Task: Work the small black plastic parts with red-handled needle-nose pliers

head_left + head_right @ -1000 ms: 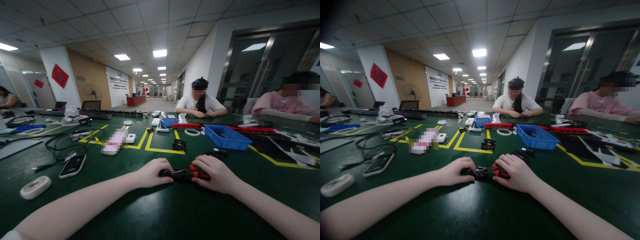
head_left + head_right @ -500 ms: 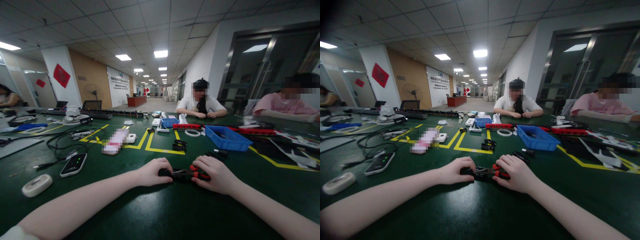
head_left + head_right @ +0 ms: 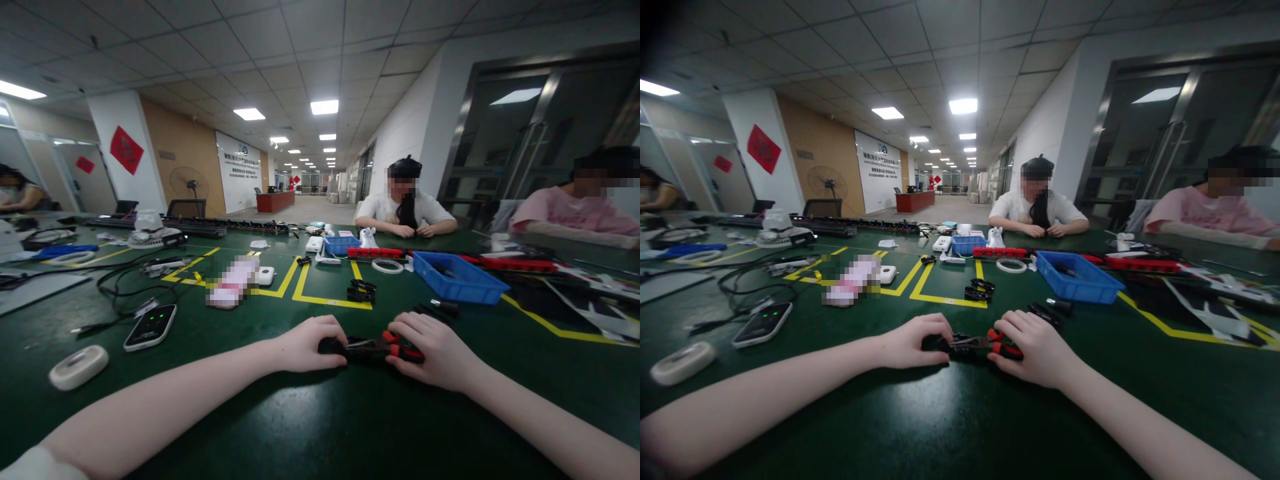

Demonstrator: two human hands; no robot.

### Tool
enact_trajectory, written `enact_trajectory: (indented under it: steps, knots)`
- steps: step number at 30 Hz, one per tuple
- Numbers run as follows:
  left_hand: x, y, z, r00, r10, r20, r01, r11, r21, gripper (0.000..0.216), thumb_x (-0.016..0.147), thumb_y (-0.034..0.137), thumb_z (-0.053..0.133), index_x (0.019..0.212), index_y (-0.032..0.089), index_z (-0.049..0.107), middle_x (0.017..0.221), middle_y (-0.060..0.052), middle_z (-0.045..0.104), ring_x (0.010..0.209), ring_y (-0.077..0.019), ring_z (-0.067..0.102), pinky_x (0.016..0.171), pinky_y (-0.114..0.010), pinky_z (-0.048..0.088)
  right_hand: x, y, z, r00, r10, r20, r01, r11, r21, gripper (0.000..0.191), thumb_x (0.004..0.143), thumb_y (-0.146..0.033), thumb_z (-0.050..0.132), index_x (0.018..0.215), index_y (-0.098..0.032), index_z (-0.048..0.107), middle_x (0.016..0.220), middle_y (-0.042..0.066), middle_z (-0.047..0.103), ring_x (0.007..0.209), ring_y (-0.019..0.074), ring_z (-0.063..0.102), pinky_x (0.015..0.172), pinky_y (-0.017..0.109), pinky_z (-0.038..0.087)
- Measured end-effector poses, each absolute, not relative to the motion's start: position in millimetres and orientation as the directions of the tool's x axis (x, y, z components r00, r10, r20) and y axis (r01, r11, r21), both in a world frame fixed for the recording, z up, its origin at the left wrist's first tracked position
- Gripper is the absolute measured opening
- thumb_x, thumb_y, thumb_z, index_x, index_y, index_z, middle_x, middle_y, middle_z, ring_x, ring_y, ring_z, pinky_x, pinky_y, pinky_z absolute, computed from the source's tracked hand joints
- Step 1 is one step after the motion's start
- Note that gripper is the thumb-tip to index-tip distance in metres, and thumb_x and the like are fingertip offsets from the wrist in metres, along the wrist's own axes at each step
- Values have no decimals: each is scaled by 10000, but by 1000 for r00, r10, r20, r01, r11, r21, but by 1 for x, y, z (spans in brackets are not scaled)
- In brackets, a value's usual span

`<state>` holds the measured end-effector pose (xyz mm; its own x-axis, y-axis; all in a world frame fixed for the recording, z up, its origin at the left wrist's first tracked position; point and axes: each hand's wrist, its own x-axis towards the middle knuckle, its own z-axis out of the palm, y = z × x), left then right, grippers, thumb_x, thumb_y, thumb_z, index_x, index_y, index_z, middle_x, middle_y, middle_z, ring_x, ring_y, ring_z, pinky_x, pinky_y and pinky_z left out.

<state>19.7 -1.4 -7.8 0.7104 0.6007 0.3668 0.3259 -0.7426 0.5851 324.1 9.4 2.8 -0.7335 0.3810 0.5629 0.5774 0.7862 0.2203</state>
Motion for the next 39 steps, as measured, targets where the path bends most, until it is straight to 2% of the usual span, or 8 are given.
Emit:
enact_trajectory:
  steps: [19, 25, 39]
  knots:
    - [20, -2, -10, 738, 550, 391, 358, -811, 463, 185, 915, 280, 707, 1063, 175, 672, 1095, -78, 635, 1027, -221, 625, 934, -345, 502, 323, 9, 4, -740, 378, 557, 579, 780, 240, 294, 857, -423, 666, 1039, -192, 665, 975, 98, 723, 838, 228, 678, 722, 352, 530]
    - [20, -1, -10, 727, 566, 389, 363, -797, 482, 175, 908, 288, 713, 1038, 178, 674, 1074, -72, 624, 1005, -217, 623, 906, -335, 505, 325, 10, 2, -737, 344, 581, 578, 766, 281, 321, 875, -451, 647, 1053, -185, 657, 986, 104, 724, 845, 234, 680, 735, 367, 530]
    - [20, -2, -9, 713, 600, 363, 366, -760, 537, 176, 902, 293, 724, 1033, 184, 682, 1089, -65, 616, 1016, -215, 626, 923, -345, 503, 326, 11, 0, -717, 353, 601, 587, 771, 247, 306, 882, -452, 646, 1035, -187, 663, 967, 101, 721, 816, 225, 673, 710, 352, 526]
